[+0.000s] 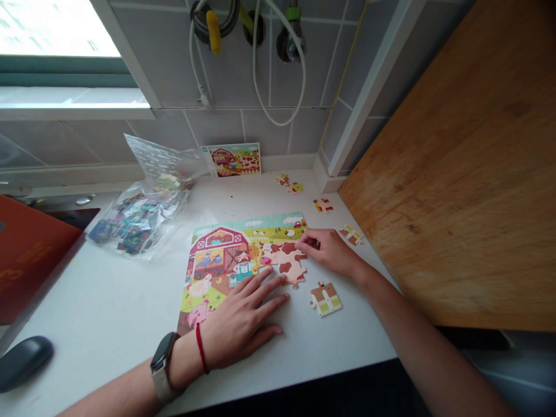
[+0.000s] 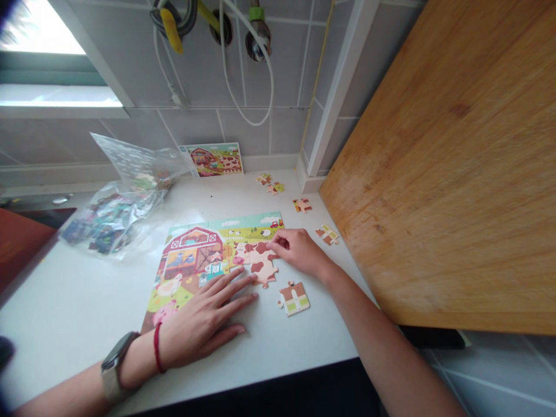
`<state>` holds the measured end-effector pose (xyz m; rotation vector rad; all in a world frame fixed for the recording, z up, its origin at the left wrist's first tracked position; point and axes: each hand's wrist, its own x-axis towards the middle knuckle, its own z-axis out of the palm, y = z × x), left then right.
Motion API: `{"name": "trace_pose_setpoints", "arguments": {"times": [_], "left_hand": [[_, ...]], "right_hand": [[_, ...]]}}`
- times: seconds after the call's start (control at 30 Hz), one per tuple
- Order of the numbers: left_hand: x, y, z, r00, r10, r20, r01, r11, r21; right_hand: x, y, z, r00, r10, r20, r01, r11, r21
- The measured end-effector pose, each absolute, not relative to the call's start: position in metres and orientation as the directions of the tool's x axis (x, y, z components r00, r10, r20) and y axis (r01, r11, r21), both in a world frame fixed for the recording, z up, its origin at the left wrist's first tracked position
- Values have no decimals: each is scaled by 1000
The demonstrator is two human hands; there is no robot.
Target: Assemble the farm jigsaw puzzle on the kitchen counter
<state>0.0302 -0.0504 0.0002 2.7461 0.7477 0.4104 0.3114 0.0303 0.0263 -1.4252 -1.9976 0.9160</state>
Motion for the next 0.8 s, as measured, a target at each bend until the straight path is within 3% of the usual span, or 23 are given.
{"name": "trace_pose_setpoints", "arguments": {"times": [0.2, 0.5, 0.8], "left_hand": [[30, -50, 1, 821, 526, 223, 435, -829, 353], [30, -49, 11, 846, 442, 297, 294, -853, 432], [32, -49, 16, 818, 437, 375, 205, -829, 521]], "right_hand": [[322, 41, 27, 15, 961, 278, 567, 221, -793], [335, 50, 21, 164, 938, 307, 553, 170, -816], [360, 71, 6, 522, 788, 326, 400, 112, -910]]}}
